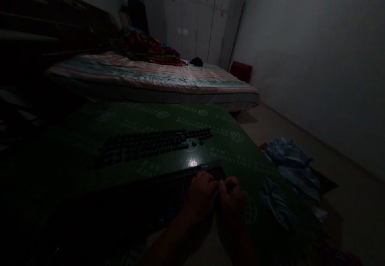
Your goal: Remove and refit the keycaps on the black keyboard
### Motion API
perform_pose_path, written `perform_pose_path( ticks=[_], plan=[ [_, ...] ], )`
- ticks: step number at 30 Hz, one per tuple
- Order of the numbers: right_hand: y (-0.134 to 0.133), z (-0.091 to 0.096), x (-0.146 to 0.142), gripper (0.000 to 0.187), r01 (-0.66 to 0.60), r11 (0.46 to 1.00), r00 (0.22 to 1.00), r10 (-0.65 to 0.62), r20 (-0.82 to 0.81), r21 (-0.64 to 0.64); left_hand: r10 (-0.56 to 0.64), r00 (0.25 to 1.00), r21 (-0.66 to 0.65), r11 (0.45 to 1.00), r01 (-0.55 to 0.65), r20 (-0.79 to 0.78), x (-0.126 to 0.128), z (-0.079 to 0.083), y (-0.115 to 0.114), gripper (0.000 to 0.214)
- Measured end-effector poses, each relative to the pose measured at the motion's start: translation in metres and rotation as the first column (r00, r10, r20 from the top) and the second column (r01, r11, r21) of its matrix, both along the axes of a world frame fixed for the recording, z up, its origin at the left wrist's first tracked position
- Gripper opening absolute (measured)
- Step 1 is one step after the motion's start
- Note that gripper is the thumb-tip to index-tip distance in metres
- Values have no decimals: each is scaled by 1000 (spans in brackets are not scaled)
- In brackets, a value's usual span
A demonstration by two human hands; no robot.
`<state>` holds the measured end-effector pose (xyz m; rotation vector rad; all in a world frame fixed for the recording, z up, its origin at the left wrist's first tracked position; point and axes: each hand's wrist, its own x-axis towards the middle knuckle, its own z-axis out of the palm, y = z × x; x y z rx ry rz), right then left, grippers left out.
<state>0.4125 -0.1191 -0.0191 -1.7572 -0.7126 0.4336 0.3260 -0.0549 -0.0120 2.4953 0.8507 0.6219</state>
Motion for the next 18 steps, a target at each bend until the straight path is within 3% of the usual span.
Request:
perform_pose_path(
  ticks=[7,11,15,18],
  plan=[
    [-3,0,-4,27,-22,973,982,65,-179,231,-28,999,59,998,27,16,-1,1,2,14],
    [-6,3,-8,28,-71,964,978,118,-174,256,-21,990,12,1000,20,140,-6,8,3,12],
    [-5,11,-7,26,-90,971,993,106,-58,221,-29,971,-104,993,55,235,-14,18,3,14],
    [-1,23,3,25,-85,977,982,49,182,195,12,959,-235,970,57,283,-19,29,2,25]
  ],
)
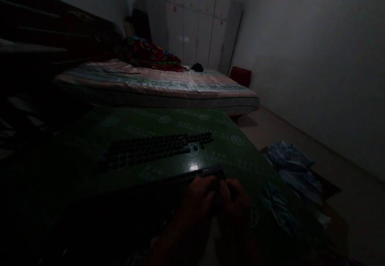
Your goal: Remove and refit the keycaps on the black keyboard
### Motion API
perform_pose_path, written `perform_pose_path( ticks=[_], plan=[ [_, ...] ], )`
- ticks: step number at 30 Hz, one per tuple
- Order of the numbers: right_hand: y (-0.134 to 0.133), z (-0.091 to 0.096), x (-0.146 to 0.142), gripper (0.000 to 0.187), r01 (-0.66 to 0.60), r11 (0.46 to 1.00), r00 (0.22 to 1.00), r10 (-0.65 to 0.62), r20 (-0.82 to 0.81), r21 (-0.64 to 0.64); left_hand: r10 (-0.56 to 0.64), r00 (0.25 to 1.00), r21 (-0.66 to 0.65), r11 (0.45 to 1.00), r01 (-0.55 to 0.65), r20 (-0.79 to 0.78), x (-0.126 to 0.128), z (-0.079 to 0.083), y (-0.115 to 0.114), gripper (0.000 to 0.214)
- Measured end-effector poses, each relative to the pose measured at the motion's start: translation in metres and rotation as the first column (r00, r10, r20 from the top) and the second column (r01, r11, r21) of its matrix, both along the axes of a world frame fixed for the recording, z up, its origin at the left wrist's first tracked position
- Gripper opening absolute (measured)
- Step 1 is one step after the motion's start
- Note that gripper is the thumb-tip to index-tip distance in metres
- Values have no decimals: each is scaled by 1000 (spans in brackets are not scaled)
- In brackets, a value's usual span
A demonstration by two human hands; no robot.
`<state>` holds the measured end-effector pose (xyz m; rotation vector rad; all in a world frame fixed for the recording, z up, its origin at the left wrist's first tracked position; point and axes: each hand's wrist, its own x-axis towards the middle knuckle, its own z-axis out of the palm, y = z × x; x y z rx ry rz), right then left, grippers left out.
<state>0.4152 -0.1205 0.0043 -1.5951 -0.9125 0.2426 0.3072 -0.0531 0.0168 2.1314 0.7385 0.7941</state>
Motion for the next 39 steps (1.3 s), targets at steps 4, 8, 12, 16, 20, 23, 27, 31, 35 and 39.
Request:
perform_pose_path(
  ticks=[4,8,12,16,20,23,27,31,35,39],
  plan=[
    [2,16,16,19,-20,999,920,34,389,-39,180,981,-415,900,-133,77,-10,15,3,15],
    [-1,27,16,29,-388,892,852,443,278,-231,272,944,-720,692,-56,188,-26,22,11,14],
    [3,37,4,32,-591,752,770,634,73,-294,278,926,-789,614,34,256,-39,20,15,18],
    [12,44,-1,25,-605,730,756,652,57,-317,265,935,-810,586,37,234,-46,18,18,18],
    [29,46,12,19,-645,676,702,708,73,-356,240,946,-807,590,38,220,-48,14,22,22],
    [61,41,37,21,-595,729,751,654,90,-338,255,953,-734,677,-54,166,-46,10,20,19],
    [121,20,74,17,-407,848,856,484,184,-339,220,975,-517,839,-168,39,-43,4,11,13],
    [164,-4,91,15,-358,865,875,442,196,-351,140,986,-354,921,-165,-95,-42,0,6,13],
    [180,-19,94,17,-347,857,869,446,213,-381,122,982,-319,934,-162,-142,-42,-2,7,13],
    [188,-23,97,18,-340,839,852,466,237,-425,118,982,-313,936,-160,-150,-42,-5,7,13]
  ],
)
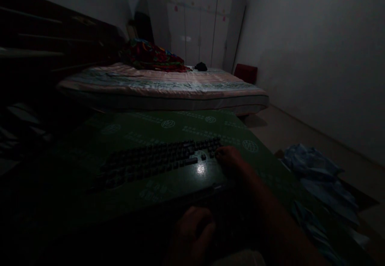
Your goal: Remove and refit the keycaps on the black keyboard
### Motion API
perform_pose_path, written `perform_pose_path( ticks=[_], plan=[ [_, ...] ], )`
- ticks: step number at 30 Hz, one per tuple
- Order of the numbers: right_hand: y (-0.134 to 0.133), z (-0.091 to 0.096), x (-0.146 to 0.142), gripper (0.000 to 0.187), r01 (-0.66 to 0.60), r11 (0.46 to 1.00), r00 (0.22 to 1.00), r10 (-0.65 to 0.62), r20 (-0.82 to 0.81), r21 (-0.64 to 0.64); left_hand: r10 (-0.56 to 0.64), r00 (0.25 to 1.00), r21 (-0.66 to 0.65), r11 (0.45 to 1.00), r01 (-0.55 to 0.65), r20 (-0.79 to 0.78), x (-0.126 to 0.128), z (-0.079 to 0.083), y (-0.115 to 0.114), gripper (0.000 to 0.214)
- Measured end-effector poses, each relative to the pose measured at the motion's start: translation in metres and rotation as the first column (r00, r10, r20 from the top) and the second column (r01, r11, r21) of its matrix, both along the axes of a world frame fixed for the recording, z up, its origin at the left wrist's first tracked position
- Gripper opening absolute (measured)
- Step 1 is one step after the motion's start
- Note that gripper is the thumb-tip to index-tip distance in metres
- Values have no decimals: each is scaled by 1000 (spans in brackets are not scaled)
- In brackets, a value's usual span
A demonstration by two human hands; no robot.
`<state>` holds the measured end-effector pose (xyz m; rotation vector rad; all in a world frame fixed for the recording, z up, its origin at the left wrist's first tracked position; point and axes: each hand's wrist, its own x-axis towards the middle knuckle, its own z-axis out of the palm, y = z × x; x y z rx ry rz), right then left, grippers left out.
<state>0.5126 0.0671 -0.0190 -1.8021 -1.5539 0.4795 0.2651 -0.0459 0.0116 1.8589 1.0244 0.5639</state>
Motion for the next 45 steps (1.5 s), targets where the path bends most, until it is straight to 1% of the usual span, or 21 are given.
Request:
perform_pose_path(
  ticks=[5,8,12,18,22,24,27,28,29,32,36,38,42,43,45],
  plan=[
    [7,-1,4,20,-17,999,999,18,39,-40,-17,1000,35,999,16,19,-1,-5,0,13],
    [8,-2,3,22,-14,999,999,15,44,-42,-5,1000,46,999,4,16,-1,-7,0,14],
    [7,-2,2,24,-2,999,999,4,44,-37,-26,1000,54,998,26,3,-1,-10,1,13],
    [6,-1,2,24,-8,1000,1000,8,19,-14,-16,1000,57,998,16,0,0,-7,0,14],
    [4,1,0,25,22,1000,1000,-22,-19,16,-33,999,73,997,34,-13,0,-5,1,14],
    [2,2,-1,22,53,998,998,-51,-39,39,-31,999,73,997,33,-22,0,-6,1,14],
    [-6,8,-1,10,107,991,993,-102,-63,80,-21,999,60,998,23,-26,1,-8,1,13],
    [-10,12,-1,14,131,987,990,-124,-70,92,-21,999,56,998,22,-27,1,-8,1,14],
    [-16,15,-1,23,156,982,986,-148,-77,103,-26,999,56,998,27,-26,1,-8,1,14],
    [-39,29,-2,44,228,966,971,-216,-101,121,-43,999,73,996,45,-27,1,-8,2,15],
    [-80,42,-5,58,298,939,941,-258,-219,173,-44,999,131,990,44,-8,3,-9,3,15],
    [-100,42,-6,62,321,929,936,-281,-212,186,-43,999,151,988,41,6,3,-8,4,15],
    [-138,36,-5,62,387,910,922,-386,-39,148,-42,999,152,988,38,20,4,-6,4,15],
    [-146,36,-5,60,394,910,919,-393,-37,127,-43,999,151,988,40,15,4,-6,4,15],
    [-159,40,-7,55,383,923,920,-375,-113,52,-48,999,155,987,46,9,4,-6,5,15]
  ],
)
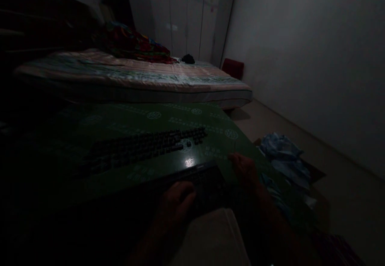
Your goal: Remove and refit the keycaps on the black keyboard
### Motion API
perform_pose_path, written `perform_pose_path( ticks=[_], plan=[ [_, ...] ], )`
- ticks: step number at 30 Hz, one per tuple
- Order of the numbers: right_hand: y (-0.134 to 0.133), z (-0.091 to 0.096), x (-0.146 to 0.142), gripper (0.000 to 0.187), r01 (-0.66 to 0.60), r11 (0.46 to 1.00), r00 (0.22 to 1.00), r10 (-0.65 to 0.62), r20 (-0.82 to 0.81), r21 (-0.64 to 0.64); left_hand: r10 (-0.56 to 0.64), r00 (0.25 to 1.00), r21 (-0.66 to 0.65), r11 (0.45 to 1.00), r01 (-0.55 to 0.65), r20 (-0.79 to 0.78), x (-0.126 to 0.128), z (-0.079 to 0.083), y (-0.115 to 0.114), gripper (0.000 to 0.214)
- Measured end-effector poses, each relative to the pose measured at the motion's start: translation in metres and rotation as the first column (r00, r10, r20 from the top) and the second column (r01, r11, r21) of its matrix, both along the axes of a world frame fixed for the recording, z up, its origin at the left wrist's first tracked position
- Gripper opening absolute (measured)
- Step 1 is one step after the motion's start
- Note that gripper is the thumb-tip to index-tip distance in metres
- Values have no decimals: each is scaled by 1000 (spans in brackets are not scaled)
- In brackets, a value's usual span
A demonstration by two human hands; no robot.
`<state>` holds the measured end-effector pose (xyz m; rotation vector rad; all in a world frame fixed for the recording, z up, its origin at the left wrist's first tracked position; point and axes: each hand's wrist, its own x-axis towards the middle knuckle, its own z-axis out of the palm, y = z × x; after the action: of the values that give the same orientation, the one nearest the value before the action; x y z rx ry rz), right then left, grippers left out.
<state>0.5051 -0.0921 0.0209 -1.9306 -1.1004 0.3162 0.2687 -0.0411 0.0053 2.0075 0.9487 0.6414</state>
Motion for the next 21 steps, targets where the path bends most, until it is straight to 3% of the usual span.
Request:
perform_pose_path(
  ticks=[3,6,13,21],
  plan=[
    [-15,13,-7,45,-109,990,974,88,-207,-92,3,1000,5,1000,-3,-3,1,-1,0,14],
    [-26,25,-16,33,-239,960,942,192,-276,-146,10,1000,1,1000,-10,-11,2,0,0,14],
    [-32,24,-26,30,-360,927,927,343,-152,-102,25,999,47,999,-23,-30,3,-2,0,14],
    [-23,21,-36,28,-362,926,932,359,-45,-105,9,999,47,999,-7,-46,3,0,0,12]
  ],
)
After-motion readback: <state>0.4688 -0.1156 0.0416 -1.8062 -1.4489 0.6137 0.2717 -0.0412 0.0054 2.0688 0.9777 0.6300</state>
